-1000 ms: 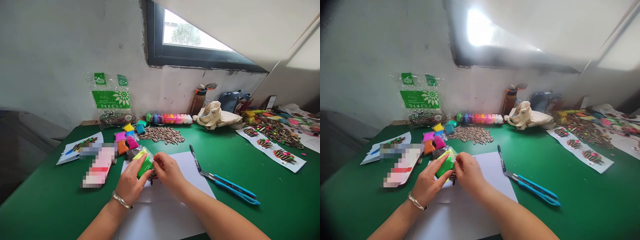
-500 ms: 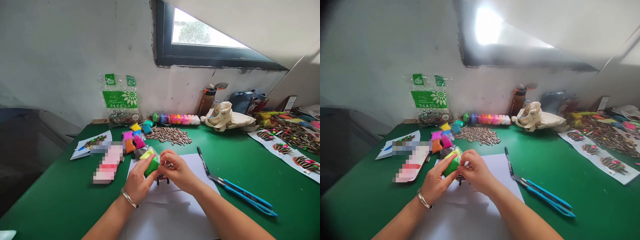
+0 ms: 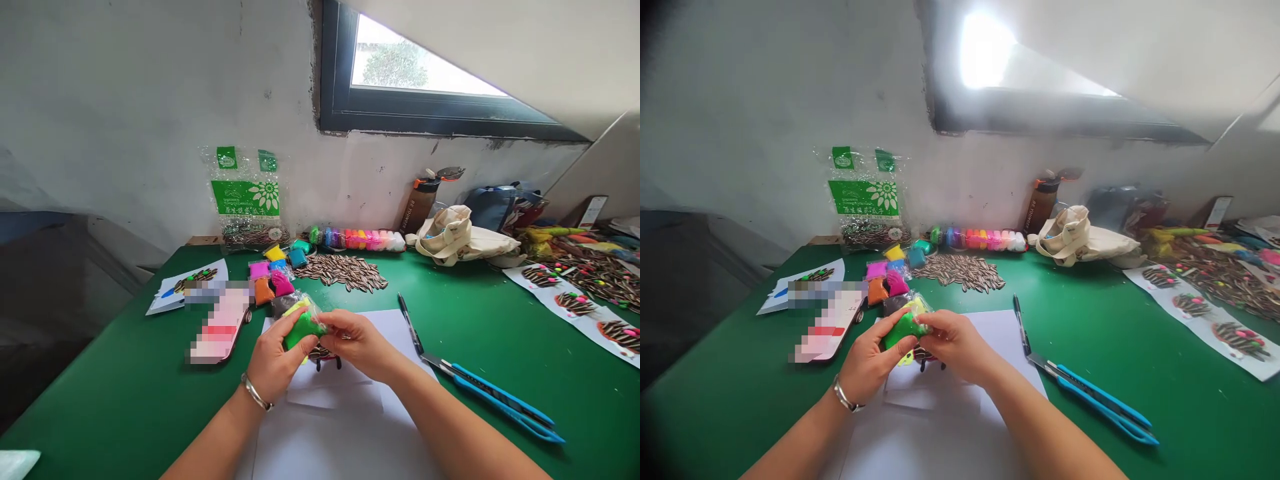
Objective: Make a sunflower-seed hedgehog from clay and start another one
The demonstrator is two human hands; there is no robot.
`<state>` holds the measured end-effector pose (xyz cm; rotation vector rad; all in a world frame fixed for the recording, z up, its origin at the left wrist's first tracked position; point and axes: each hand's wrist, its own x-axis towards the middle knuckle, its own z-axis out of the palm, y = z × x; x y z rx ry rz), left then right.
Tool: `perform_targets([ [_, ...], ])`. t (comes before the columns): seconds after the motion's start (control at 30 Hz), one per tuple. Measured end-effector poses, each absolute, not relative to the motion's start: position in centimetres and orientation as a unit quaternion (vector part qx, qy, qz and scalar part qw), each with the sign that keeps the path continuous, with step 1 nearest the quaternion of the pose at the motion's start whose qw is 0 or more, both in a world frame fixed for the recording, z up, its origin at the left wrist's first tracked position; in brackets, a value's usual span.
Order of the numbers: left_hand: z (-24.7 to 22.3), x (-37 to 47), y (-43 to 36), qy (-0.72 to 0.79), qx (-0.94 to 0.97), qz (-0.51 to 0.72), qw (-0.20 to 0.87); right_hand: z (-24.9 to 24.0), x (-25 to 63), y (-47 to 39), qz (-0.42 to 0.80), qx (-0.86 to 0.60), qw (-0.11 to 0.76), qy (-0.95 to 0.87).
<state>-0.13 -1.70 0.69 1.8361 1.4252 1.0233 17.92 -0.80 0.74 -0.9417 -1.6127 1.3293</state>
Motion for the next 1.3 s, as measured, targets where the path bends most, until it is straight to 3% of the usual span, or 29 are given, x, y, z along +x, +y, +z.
perform_targets([
  [0.17, 0.8, 0.1, -1.9, 0.524, 0.698, 0.383, 0.302, 0.9, 17.9, -0.8, 0.493, -0.376, 0.408, -0.67],
  [0.4, 0.6, 0.3, -2.1, 0.52, 0.7, 0.382, 0.307, 1.6, 18.4, -1.0, 0.449, -0.397, 0.329, -0.729],
  [0.63, 1.4, 0.1, -1.9, 0.543, 0.655, 0.4, 0.34, 1.4, 17.9, -1.3, 0.546, -0.365, 0.41, -0.632],
  [0.9, 1.4, 0.2, -2.0, 0.534, 0.632, 0.379, 0.416, 1.8, 18.6, -0.9, 0.617, -0.346, 0.343, -0.618],
  [1.13, 1.6, 0.3, -1.9, 0.543, 0.616, 0.378, 0.428, 1.5, 19.1, -0.8, 0.531, -0.372, 0.288, -0.704],
  [1.3, 1.5, 0.4, -2.0, 0.549, 0.629, 0.372, 0.404, 1.3, 19.1, -0.9, 0.508, -0.394, 0.297, -0.706],
])
